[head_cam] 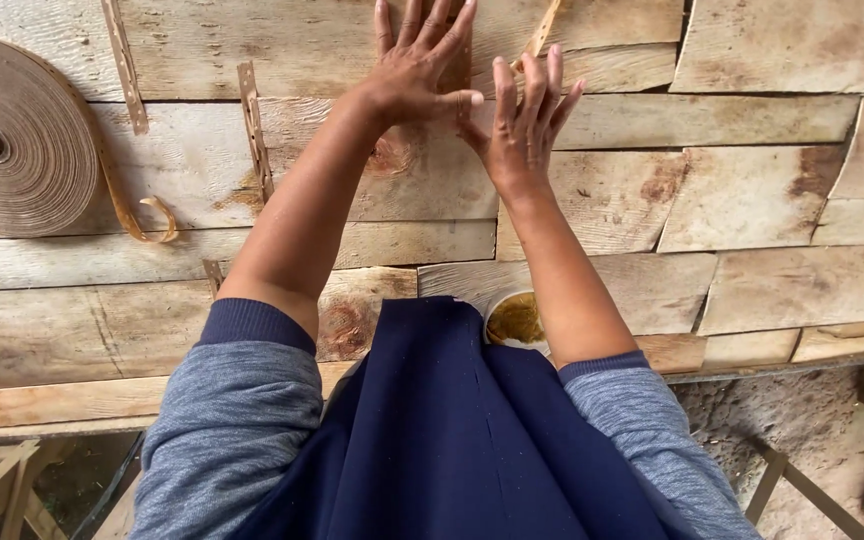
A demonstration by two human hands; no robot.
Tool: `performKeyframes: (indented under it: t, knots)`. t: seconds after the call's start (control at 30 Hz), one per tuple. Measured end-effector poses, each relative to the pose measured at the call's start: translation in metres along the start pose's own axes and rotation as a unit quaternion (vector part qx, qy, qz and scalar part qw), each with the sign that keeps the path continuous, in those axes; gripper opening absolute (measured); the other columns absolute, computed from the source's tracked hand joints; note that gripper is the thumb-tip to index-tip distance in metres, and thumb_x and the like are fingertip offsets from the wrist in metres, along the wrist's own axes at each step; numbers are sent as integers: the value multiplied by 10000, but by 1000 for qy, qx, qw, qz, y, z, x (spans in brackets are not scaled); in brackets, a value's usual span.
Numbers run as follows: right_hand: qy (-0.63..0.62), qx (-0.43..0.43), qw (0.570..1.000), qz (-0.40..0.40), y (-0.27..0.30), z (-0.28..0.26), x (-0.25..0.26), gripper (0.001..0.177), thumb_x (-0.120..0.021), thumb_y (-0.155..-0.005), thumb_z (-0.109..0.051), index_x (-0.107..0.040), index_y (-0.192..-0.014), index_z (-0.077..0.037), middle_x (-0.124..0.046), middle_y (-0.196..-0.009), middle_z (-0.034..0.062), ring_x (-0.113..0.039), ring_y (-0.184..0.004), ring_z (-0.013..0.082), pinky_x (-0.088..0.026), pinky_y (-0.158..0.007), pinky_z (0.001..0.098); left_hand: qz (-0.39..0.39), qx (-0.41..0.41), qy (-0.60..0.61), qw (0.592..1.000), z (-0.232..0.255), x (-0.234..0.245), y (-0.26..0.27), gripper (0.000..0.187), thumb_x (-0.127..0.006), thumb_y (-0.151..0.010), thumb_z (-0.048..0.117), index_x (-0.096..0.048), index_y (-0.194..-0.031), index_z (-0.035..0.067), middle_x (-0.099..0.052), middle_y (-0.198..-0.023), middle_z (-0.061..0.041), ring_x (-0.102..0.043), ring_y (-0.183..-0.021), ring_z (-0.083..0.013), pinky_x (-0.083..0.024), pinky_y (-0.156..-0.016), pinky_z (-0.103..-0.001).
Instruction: The person repeatedly applies a brown paste from a small bowl onto a perforated wooden strip using their fingers, then presses the strip onto a wooden surface. The person repeats this process multiple times across the surface.
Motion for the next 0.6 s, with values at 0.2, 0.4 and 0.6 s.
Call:
performKeyframes:
  t: [0.2, 0.4, 0.6]
  knots:
    - [15, 19, 999, 24, 23, -11, 13, 1049, -1116, -761, -546, -402, -1434, -176, -380, -1469, 196, -224, -1480, 424, -49, -1166, 740, 71, 4, -10, 997, -2, 5, 0, 885, -326, -1048, 784, 51, -1684, 299, 148, -1742, -32, 280, -1500, -303, 266, -1138, -596]
    - [-152, -5, 987, 43, 42, -38, 107, 634, -820, -945, -71, -494, -1445, -285, -510, -1318, 56, -333, -1452, 367, -153, -1217, 716, 222, -31, 259, 940, 59, 35, 57, 806, -463, -880, -90, -309, -1599, 240, -200, -1719, -19, 33, -1576, -253, 209, -1233, -552]
    - [-465, -56, 883, 34, 74, -42, 198, 473, -567, -1034, 50, -440, -1440, -155, -548, -1403, 88, -574, -1175, 208, -506, -1105, 353, 186, -206, 419, 865, 143, 27, 137, 758, -357, -972, 742, -566, -1415, 163, -741, -1313, -88, -652, -1326, -328, 33, -1203, -744]
Point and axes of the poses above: each hand's wrist, its own y-axis away from the middle knuckle, its own x-axis out of the back of the hand, z = x × y, the point moved 6 cm from there along -y, towards the middle knuckle
